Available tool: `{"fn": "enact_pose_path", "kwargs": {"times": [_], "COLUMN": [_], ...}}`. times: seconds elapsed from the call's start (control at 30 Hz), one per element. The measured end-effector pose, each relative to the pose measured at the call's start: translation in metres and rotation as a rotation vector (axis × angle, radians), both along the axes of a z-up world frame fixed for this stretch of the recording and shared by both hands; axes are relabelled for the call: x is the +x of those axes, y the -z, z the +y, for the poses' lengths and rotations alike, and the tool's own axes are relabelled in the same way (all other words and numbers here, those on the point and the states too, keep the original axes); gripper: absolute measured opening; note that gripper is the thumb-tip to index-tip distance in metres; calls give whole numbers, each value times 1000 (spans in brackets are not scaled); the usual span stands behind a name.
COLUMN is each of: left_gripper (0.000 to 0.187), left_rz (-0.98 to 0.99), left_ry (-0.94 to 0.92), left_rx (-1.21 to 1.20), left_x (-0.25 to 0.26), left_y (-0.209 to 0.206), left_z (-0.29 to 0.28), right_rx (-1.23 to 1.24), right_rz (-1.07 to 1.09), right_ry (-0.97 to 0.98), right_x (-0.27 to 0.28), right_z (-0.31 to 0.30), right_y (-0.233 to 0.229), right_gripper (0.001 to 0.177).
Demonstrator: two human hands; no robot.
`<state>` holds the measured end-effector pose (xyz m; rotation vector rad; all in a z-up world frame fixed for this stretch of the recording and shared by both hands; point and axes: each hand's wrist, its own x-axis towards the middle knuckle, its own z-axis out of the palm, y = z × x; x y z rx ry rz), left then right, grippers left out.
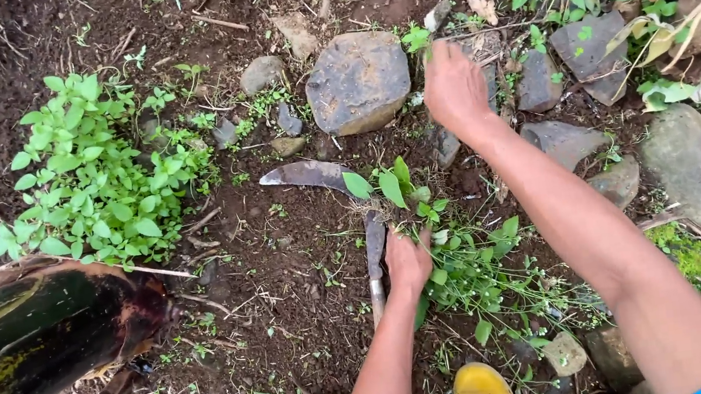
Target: The person clears weeds and small stones from a patch of soil in a garden. They use their hands to pull weeds and move rocks, and also use a sickle to loosen the soil and cut vegetation near a tree trunk.
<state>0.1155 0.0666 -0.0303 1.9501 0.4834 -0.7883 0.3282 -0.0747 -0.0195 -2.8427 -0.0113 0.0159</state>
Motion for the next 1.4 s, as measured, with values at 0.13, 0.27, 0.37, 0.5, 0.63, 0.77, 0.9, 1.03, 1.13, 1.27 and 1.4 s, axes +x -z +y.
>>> {"fn": "enact_pose_path", "kwargs": {"times": [0.13, 0.27, 0.37, 0.5, 0.63, 0.77, 0.9, 1.03, 1.13, 1.27, 1.4], "left_gripper": [71, 65, 52, 58, 62, 65, 65, 64, 67, 64, 68], "left_rz": [176, 142, -2, 36, 95, 116, 88, 95, 100, 81, 77], "left_ry": [43, 10, 3, 24, 67, 68, 90, 140, 151, 122, 151], "left_rx": [57, 45, 10, 18, 60, 63, 64, 105, 113, 127, 129], "left_x": [9, -1, -16, -11, -9, -1, -5, -2, -3, -13, -7], "left_y": [0, 25, 50, 47, 42, 18, 24, 8, 7, 35, 25], "left_z": [-1, 0, 3, 4, 3, 1, 1, 2, 2, 2, 2], "right_rx": [331, 329, 347, 471, 661, 512, 345, -36, -140, 32, 367], "right_rz": [72, 287, 72, 154, 233, 359, 221, 206, 185, 342, 411], "right_ry": [219, 285, 177, 223, 202, -51, -181, -145, -134, -157, 59], "right_x": [31, 48, 44, 34, -6, -35, -55, -57, -54, -57, -61], "right_z": [0, 5, 3, -17, -29, -42, -13, 20, 20, 3, 3], "right_y": [6, 21, 53, 41, -17, -33, -26, -30, 11, 56, -14], "right_gripper": [31, 55, 43, 40, 29, 31, 29, 48, 30, 23, 23]}}
